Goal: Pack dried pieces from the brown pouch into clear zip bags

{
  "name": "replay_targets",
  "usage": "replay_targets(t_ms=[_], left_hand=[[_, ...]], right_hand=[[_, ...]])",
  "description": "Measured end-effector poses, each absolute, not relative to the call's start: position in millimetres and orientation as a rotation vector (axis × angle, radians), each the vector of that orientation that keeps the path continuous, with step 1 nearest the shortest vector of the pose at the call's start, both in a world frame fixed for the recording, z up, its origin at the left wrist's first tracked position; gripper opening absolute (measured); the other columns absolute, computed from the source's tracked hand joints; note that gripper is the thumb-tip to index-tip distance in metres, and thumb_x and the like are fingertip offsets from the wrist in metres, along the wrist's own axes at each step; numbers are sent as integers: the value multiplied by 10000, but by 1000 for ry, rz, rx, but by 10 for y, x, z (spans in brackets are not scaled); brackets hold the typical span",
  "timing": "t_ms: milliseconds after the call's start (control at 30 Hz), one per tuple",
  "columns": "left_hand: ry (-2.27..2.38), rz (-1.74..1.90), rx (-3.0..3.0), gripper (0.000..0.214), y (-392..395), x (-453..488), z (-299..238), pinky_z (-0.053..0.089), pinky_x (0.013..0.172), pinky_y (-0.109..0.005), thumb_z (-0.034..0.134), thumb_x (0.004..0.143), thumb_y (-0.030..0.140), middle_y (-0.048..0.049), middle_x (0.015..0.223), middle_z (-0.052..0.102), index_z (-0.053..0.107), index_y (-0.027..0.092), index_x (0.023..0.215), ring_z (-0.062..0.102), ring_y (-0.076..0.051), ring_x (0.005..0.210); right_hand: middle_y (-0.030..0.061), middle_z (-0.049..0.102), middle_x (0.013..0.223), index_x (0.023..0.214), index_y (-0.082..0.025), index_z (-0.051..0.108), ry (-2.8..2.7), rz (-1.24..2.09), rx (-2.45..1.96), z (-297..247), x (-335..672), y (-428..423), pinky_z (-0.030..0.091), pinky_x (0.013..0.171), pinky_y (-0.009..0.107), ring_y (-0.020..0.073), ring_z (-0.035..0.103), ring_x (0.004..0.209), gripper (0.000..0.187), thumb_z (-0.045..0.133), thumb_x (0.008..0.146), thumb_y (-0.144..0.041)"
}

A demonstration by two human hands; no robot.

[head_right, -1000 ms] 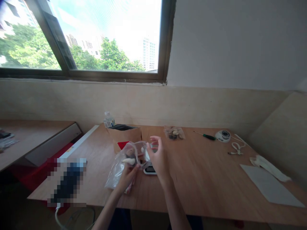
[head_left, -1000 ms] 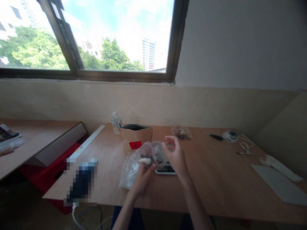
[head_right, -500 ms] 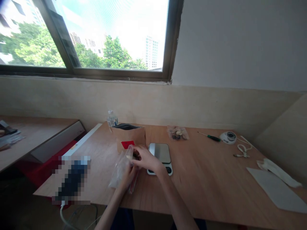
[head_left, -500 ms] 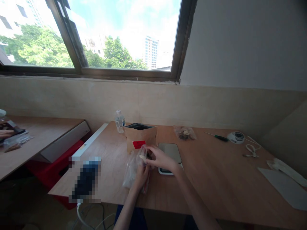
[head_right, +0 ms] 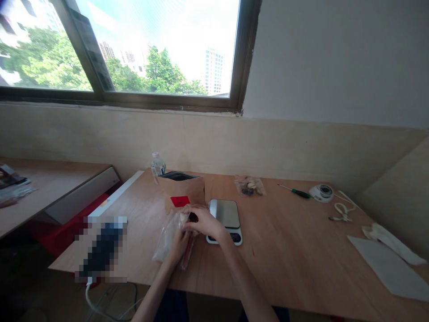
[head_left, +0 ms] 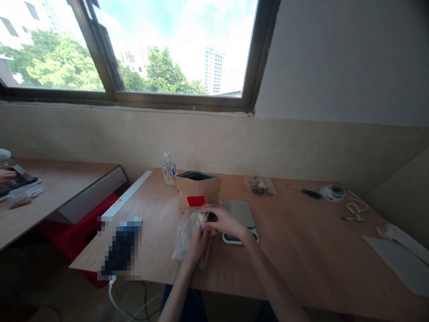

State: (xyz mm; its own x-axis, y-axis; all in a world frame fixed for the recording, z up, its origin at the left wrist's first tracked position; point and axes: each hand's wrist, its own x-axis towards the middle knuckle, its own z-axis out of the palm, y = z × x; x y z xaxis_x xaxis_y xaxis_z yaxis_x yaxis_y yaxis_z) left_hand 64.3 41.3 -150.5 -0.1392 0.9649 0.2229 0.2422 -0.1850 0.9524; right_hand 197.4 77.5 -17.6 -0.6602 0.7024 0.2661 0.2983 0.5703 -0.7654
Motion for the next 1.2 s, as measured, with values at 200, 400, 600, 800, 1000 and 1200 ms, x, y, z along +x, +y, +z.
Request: replay_targets(t_ms=[200,400,600,800,1000,1200], left_hand=[[1366,1430,1400,306,407,646,-1429,497,757,-356,414,855,371,-72,871,679,600,152,960,625,-207,812],[1337,1464,1335,368,400,659,-1374,476,860,-380,399,866,409,-92,968,684,625,146,989,619,-221,927],[1345,1484,1279,377,364,669,-1314,434,951,-385,382,881,374,-89,1070,674,627,158,1070,595,-219,1039],[1416,1508,1198,381,359,669,-1266,434,965,-383,391,879,369,-85,1111,666,630,158,1087,583,-222,1084],[1329,1535,1191,420,345,680,-1176,448,949,-385,374,889,425,-82,1063,685,639,149,1063,602,-221,1045],[1357,1525,1162,506,355,665,-1202,443,954,-390,354,881,523,-91,1064,688,646,147,1052,601,-235,1062]], right_hand=[[42,647,1086,984,-197,645,-2059,1131,-757,-239,1988,841,448,890,299,187,594,1019,288,663,709,-113],[46,661,1015,928,-174,634,-1975,1150,-829,-232,2025,850,464,810,295,183,612,918,196,652,733,-162],[34,657,955,919,-178,632,-2029,984,-905,-210,2036,823,438,809,291,179,596,887,175,667,752,-215],[16,654,891,878,-178,614,-2007,913,-922,-268,2036,824,432,758,259,162,589,831,113,637,783,-234],[13,636,842,804,-167,607,-2054,780,-974,-265,2073,832,412,723,245,155,580,798,60,634,787,-219],[14,642,831,813,-176,633,-2074,764,-1014,-238,2103,815,419,718,256,160,584,793,86,634,789,-259]])
